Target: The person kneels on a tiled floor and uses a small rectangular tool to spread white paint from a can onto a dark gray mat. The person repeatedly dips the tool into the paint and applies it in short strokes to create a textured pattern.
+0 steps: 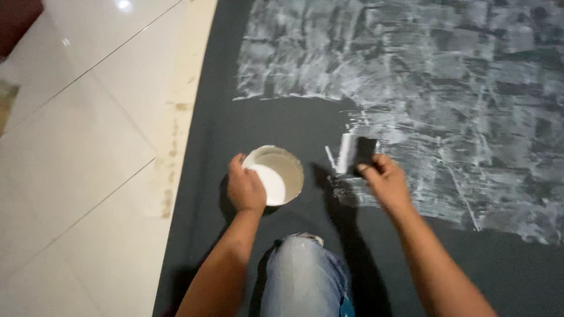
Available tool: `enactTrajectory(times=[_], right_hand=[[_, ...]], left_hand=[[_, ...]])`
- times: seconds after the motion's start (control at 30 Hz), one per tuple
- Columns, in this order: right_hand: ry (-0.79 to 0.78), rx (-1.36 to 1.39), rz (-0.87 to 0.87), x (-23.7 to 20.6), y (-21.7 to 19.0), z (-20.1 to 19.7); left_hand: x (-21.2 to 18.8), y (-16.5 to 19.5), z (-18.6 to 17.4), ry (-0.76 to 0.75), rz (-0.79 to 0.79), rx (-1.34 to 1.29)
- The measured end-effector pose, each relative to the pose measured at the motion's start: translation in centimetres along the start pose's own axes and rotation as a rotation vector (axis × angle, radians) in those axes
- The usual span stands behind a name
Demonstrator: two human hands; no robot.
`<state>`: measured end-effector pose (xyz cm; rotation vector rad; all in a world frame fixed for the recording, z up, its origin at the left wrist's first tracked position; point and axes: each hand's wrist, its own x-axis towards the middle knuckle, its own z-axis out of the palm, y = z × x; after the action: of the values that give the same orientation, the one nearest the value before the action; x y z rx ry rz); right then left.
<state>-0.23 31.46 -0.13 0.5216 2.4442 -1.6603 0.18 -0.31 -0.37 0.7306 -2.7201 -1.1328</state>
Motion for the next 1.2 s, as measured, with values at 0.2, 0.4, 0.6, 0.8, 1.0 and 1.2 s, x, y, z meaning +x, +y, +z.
enactTrajectory(times=[0.2,0.4,0.6,0.8,1.0,1.2], right_hand=[[-0.146,0.188,-0.102,-5.7,-3.5,4.4],[-0.071,0.121,0.051,-7.4,0.5,-2.0],[0.097,0.109,0.220,-11.5,6.4,-10.4],[0.229,0.233,0.286,-16.1,8.7,-14.3],[0.320,0.269,0.299,-19.2,7.8,-16.7],[0.429,0.172,0.157,-18.8,5.7,-17.8]], left_hand=[[-0.2,-0.8,0.2,0.167,0.131,-0.244],[0.9,-0.2,-1.7,-0.110,-0.190,-0.207],[-0.7,0.6,-1.9,-0.260,-0.195,-0.368],[-4.9,3.4,4.2,-0.312,0.129,-0.503],[-10.9,9.0,10.6,-0.440,0.135,-0.457],[-16.2,13.7,15.1,-0.552,0.190,-0.419]])
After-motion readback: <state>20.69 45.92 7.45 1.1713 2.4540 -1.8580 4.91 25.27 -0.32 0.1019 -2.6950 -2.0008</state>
